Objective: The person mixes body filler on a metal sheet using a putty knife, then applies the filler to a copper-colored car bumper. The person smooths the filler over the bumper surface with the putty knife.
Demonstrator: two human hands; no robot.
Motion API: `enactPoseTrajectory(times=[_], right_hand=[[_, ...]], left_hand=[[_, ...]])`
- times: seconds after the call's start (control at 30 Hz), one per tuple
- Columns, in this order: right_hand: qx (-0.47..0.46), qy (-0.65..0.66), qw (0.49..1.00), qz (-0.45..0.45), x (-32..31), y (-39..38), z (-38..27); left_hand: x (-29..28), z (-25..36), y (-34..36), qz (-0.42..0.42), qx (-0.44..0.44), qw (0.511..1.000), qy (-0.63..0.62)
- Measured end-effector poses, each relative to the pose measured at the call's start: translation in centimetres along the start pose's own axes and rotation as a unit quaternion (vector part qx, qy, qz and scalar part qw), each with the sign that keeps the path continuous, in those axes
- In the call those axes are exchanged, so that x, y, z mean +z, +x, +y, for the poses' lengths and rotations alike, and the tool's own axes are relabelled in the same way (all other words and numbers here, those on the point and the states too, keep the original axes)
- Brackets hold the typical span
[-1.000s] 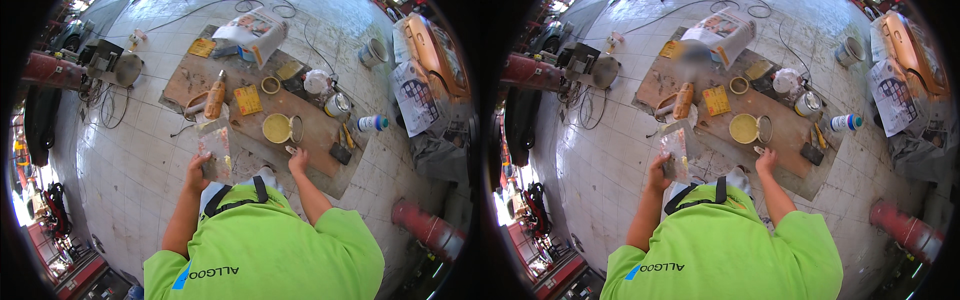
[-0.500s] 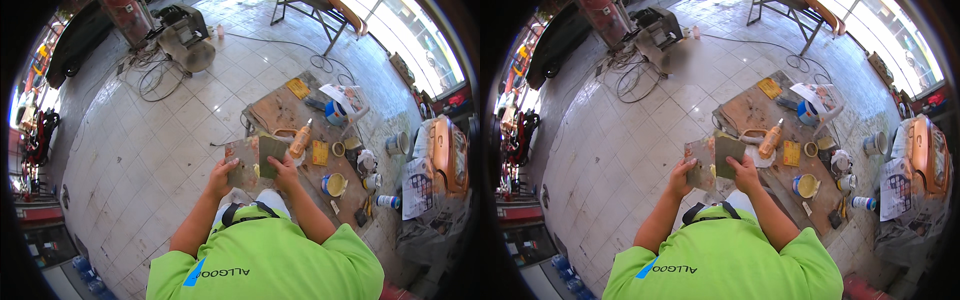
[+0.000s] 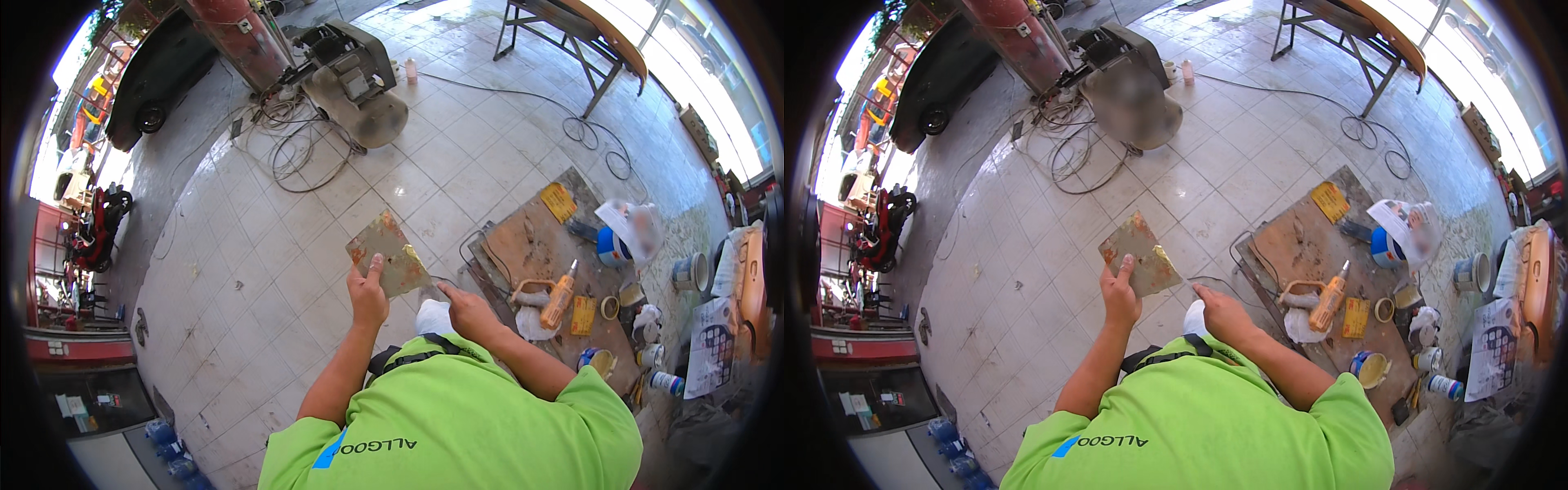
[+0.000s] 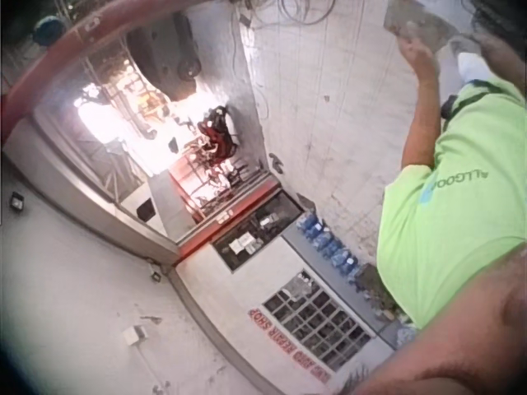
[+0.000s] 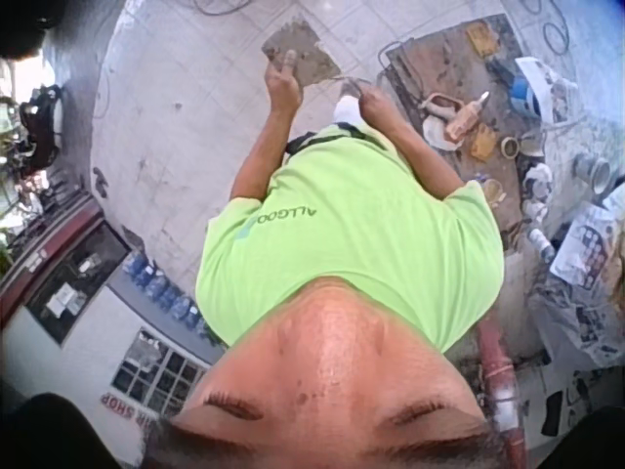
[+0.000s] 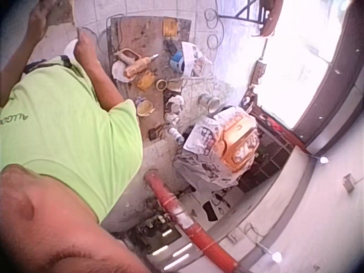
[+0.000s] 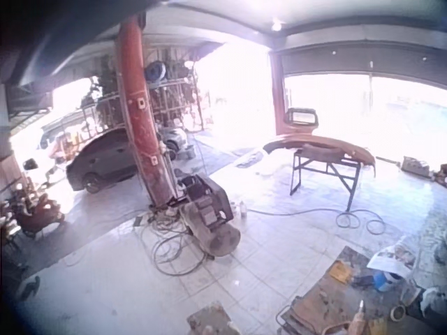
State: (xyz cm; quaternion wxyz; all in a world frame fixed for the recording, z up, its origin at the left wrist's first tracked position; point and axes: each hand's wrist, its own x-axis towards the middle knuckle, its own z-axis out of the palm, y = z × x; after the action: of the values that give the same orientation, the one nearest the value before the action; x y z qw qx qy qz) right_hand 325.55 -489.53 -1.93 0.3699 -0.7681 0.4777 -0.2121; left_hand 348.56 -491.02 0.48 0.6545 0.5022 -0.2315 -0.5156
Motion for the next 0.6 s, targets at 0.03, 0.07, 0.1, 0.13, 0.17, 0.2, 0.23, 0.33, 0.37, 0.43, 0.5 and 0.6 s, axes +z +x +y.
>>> enactPoseTrajectory(times=[0.03, 0.07, 0.1, 0.13, 0.17, 0.2, 0.23, 0.33, 0.37, 0.43, 0.5, 0.6], right_hand=[[0.041, 0.027, 0.999, -0.018, -1.7, 2.4, -0.2], [0.082, 0.053, 0.995, -0.036, -3.1, 4.6, 0.0], [0.059, 0.105, 0.992, 0.048, -3.9, 6.9, 1.2], [-0.033, 0.126, 0.985, 0.115, -5.4, 9.5, 1.1], [-0.088, 0.091, 0.984, 0.128, -7.1, 12.6, 1.1], [-0.136, 0.054, 0.979, 0.142, -8.8, 15.2, 0.8], [-0.192, -0.007, 0.972, 0.138, -10.5, 17.4, -0.5], [-0.303, -0.166, 0.931, 0.116, -13.8, 23.5, -4.3], [-0.312, -0.193, 0.924, 0.104, -13.9, 25.3, -4.9], [-0.299, -0.209, 0.928, 0.075, -13.5, 28.0, -4.7], [-0.265, -0.185, 0.945, 0.046, -13.4, 29.7, -4.5], [-0.222, -0.162, 0.961, 0.023, -12.1, 32.3, -4.1]], left_hand=[[0.1, 1.5, 2.1, 0.007, -0.01, 1.0, 0.003], [0.2, 2.9, 3.9, 0.015, -0.021, 1.0, 0.006], [0.9, 4.4, 5.6, -0.001, -0.005, 0.999, 0.051], [1.1, 5.7, 7.0, -0.012, 0.006, 0.995, 0.099], [1.3, 6.9, 8.5, -0.024, 0.016, 0.989, 0.147], [1.1, 7.4, 9.9, -0.05, 0.019, 0.982, 0.183], [1.1, 7.5, 11.3, -0.078, 0.017, 0.973, 0.216], [3.1, 7.7, 14.8, -0.143, 0.015, 0.952, 0.269], [4.1, 8.1, 16.0, -0.16, 0.017, 0.946, 0.283], [5.8, 8.3, 18.3, -0.145, 0.053, 0.952, 0.265], [6.8, 8.8, 20.9, -0.125, 0.082, 0.951, 0.269], [7.5, 9.8, 25.8, -0.105, 0.111, 0.94, 0.305]])
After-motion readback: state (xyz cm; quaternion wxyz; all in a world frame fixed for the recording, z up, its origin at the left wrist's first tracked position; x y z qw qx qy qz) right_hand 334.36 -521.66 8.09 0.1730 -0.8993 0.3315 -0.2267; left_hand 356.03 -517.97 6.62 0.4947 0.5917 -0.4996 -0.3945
